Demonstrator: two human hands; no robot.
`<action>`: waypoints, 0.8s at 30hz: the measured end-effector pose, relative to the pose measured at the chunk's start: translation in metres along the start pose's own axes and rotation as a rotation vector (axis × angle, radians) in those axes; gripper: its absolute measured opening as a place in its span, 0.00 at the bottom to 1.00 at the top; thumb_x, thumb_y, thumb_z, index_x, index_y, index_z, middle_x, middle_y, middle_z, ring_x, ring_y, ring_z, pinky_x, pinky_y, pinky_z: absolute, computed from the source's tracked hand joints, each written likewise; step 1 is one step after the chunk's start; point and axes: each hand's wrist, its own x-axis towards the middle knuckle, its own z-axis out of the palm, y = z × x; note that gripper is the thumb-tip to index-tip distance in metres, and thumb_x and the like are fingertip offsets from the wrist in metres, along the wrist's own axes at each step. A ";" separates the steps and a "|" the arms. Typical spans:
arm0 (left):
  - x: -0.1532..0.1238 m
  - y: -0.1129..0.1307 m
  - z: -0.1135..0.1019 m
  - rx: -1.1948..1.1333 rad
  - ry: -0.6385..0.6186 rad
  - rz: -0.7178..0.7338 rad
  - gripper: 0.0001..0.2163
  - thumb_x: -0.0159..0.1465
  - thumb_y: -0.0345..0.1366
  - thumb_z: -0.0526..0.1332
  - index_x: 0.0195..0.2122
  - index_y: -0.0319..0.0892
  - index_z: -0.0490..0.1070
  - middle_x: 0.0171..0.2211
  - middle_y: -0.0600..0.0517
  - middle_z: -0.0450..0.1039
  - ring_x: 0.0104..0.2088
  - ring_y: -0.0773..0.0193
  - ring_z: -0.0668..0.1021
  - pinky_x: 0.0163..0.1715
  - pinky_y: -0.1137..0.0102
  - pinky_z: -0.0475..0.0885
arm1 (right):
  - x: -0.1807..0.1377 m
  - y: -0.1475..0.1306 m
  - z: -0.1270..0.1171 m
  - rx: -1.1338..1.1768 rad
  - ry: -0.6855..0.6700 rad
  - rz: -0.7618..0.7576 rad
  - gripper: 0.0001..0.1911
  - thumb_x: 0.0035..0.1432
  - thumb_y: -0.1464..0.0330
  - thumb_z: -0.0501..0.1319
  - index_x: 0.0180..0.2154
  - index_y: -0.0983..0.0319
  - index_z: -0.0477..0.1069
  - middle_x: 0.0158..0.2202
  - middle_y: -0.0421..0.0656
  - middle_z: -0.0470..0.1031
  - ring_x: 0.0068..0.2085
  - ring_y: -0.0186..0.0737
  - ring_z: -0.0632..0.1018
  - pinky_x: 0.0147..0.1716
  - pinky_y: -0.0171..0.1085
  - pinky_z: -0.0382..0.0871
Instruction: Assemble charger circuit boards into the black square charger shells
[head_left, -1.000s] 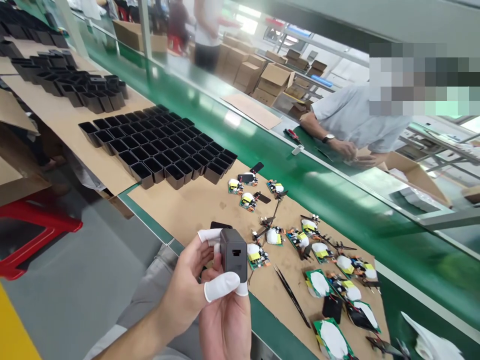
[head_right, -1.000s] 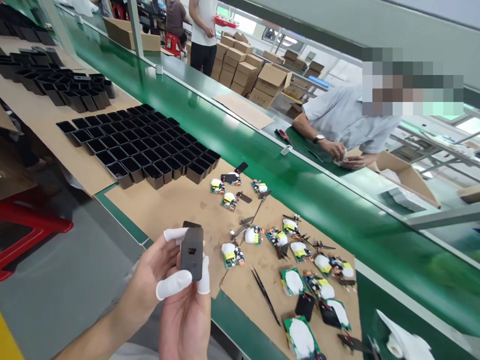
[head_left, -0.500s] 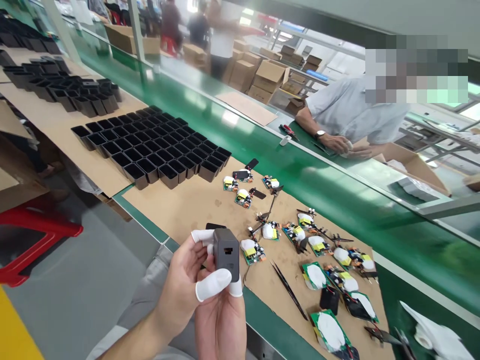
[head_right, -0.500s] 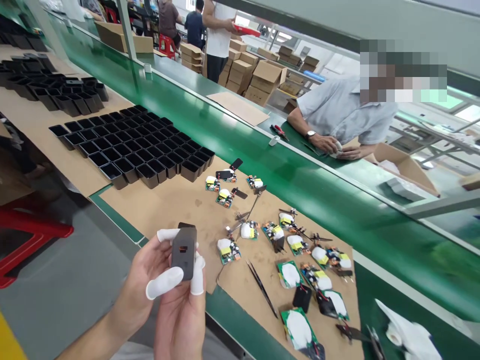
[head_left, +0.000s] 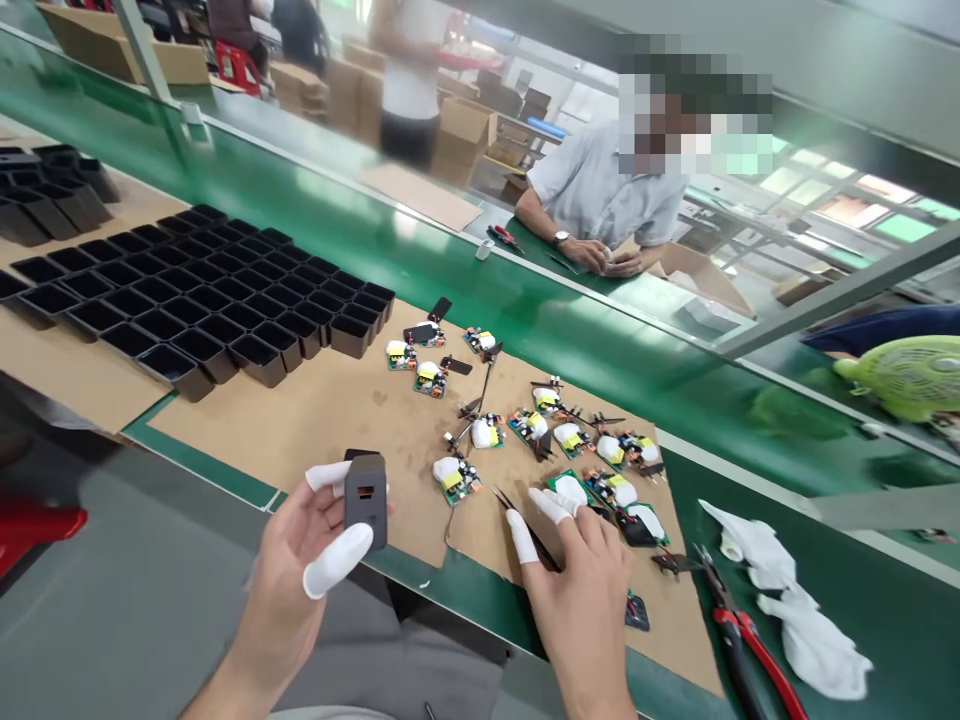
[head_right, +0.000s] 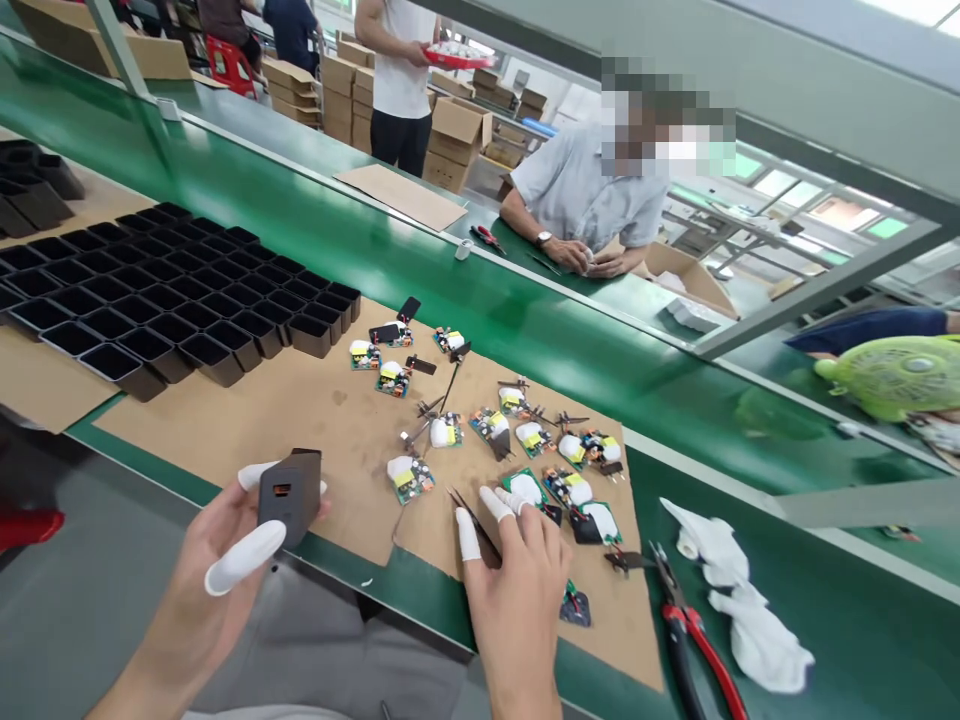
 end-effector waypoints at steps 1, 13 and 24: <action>0.000 -0.002 0.001 -0.002 -0.014 -0.004 0.31 0.48 0.47 0.88 0.50 0.44 0.81 0.51 0.42 0.85 0.54 0.39 0.87 0.51 0.56 0.87 | 0.002 0.006 -0.002 -0.042 -0.039 -0.020 0.23 0.77 0.48 0.60 0.46 0.56 0.85 0.45 0.52 0.82 0.51 0.63 0.79 0.51 0.57 0.69; -0.002 -0.006 0.010 -0.311 -0.355 -0.411 0.19 0.66 0.49 0.68 0.42 0.37 0.89 0.44 0.38 0.90 0.55 0.33 0.87 0.64 0.41 0.79 | 0.009 -0.083 0.010 0.856 -0.314 -0.108 0.44 0.56 0.64 0.86 0.71 0.44 0.78 0.74 0.47 0.77 0.77 0.67 0.71 0.75 0.63 0.63; 0.002 -0.017 0.009 -0.055 -0.082 -0.214 0.28 0.60 0.59 0.81 0.50 0.41 0.87 0.51 0.40 0.90 0.58 0.38 0.87 0.63 0.48 0.81 | 0.031 -0.082 0.008 1.021 -0.207 -0.210 0.39 0.50 0.68 0.88 0.63 0.48 0.85 0.48 0.46 0.90 0.48 0.55 0.87 0.56 0.52 0.82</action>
